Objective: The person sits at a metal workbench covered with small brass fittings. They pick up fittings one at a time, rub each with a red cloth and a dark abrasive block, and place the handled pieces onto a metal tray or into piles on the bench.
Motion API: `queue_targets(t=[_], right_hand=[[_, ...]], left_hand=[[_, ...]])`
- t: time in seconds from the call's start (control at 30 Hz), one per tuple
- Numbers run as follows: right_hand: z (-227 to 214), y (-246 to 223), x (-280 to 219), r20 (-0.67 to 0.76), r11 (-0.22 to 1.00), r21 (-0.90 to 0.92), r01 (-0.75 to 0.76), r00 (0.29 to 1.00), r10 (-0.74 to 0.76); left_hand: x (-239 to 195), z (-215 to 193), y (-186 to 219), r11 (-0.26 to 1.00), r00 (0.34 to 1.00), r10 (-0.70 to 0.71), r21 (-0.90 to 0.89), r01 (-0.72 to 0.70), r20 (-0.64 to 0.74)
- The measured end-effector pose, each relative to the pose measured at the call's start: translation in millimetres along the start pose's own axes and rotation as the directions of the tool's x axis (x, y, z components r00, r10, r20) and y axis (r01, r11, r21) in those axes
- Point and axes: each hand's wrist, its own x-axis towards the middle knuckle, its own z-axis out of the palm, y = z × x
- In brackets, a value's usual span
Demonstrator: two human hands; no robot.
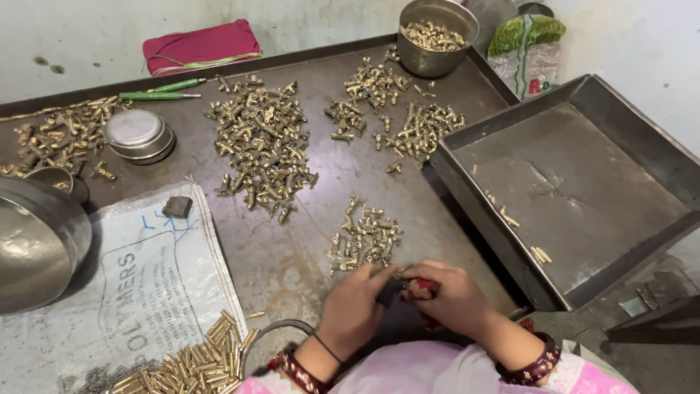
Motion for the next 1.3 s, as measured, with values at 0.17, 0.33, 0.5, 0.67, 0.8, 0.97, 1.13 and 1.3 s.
queue_targets(t=[0.17, 0.33, 0.5, 0.67, 0.8, 0.97, 1.13, 1.3], right_hand=[[0.7, 23.4, -4.5, 0.106, 0.993, -0.003, -0.116, 0.988, 0.115], [-10.1, 21.4, -7.7, 0.207, 0.891, 0.017, -0.454, 0.873, 0.441], [-93.8, -1.0, 13.5, -0.175, 0.898, -0.199, -0.393, 0.915, 0.362], [-155.5, 74.7, 41.2, -0.257, 0.703, -0.548, -0.453, 0.891, 0.373], [-138.6, 140.9, 50.7, -0.198, 0.452, -0.715, -0.534, 0.774, 0.602], [-133.2, 157.4, 47.6, -0.202, 0.442, -0.704, -0.556, 0.753, 0.626], [-139.4, 76.7, 37.4, -0.422, 0.606, -0.515, -0.606, 0.795, 0.436], [-91.7, -6.1, -11.7, -0.176, 0.946, 0.307, -0.108, 0.970, 0.168]], left_hand=[[43.3, -14.7, -111.6, 0.965, 0.958, -0.047, 0.234, 0.116, -0.282], [93.6, -79.8, -197.7, 0.829, 0.849, -0.237, 0.356, 0.430, -0.473], [92.9, -93.7, -203.2, 0.849, 0.742, -0.271, 0.211, 0.484, -0.613], [72.0, -39.2, -113.8, 0.980, 0.854, -0.175, -0.001, 0.199, -0.490], [39.0, -9.9, -33.4, 0.936, 0.959, -0.133, -0.349, 0.039, -0.251], [9.5, -11.0, 11.2, 0.845, 0.987, -0.162, -0.517, 0.138, -0.001], [-0.6, 2.2, 18.3, 0.763, 0.980, -0.198, -0.622, 0.176, 0.035], [-1.7, 6.0, 55.2, 0.455, 0.952, -0.298, -0.866, 0.207, 0.071]])
